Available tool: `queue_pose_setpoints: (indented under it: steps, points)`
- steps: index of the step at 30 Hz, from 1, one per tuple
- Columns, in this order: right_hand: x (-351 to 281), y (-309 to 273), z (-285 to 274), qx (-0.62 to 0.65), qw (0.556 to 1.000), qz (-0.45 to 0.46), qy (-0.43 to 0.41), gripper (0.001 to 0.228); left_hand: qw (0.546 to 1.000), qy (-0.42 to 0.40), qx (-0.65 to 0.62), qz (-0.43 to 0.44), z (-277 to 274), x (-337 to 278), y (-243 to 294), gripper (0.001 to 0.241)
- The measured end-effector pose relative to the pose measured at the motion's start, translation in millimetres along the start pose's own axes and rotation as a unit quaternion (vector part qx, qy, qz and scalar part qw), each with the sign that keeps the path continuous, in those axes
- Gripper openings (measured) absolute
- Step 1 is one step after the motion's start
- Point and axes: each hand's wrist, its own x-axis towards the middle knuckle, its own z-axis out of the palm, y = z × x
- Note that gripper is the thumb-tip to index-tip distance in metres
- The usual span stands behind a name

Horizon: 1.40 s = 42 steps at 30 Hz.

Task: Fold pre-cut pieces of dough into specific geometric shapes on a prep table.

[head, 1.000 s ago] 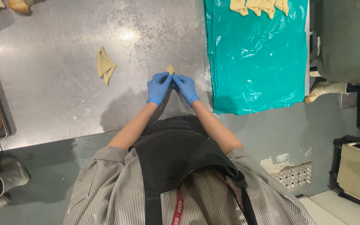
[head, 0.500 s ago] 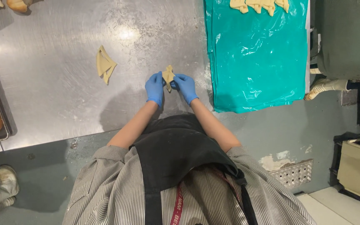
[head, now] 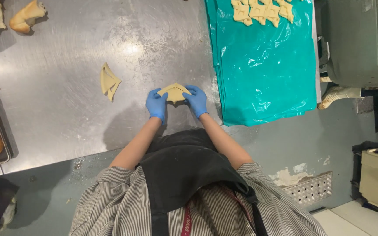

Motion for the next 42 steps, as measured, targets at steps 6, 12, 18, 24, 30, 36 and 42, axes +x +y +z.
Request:
queue_pose_setpoints:
  steps: [6, 12, 18, 24, 30, 36, 42]
  points:
    - [-22.2, -18.0, 8.4, -0.44, 0.841, -0.31, 0.052, 0.034, 0.873, -0.009, 0.37, 0.317, -15.0, -18.7, 62.8, 0.036]
    - [-4.4, -21.9, 15.8, -0.421, 0.854, -0.305, 0.016, 0.029, 0.856, -0.105, 0.408, 0.298, -8.1, 1.5, 75.0, 0.022]
    - [3.2, -31.9, 19.1, -0.354, 0.894, -0.274, -0.003, 0.026, 0.84, -0.169, 0.437, 0.274, -7.4, 28.2, 74.5, 0.019]
    - [-3.6, -40.4, 19.9, -0.322, 0.914, -0.248, 0.002, 0.021, 0.808, -0.154, 0.423, 0.379, -24.0, 14.5, 94.6, 0.008]
    - [-31.3, -31.9, -1.1, -0.428, 0.766, -0.474, -0.068, 0.02, 0.727, -0.196, 0.404, 0.52, -55.1, -28.4, 110.2, 0.02]
    - [-43.3, -32.8, -6.1, -0.476, 0.697, -0.528, -0.093, 0.027, 0.699, -0.215, 0.398, 0.554, -63.2, -30.7, 101.0, 0.023]
    - [-42.6, -25.3, -10.3, -0.487, 0.683, -0.535, -0.1, 0.024, 0.694, -0.216, 0.393, 0.563, -64.9, -37.7, 107.3, 0.021]
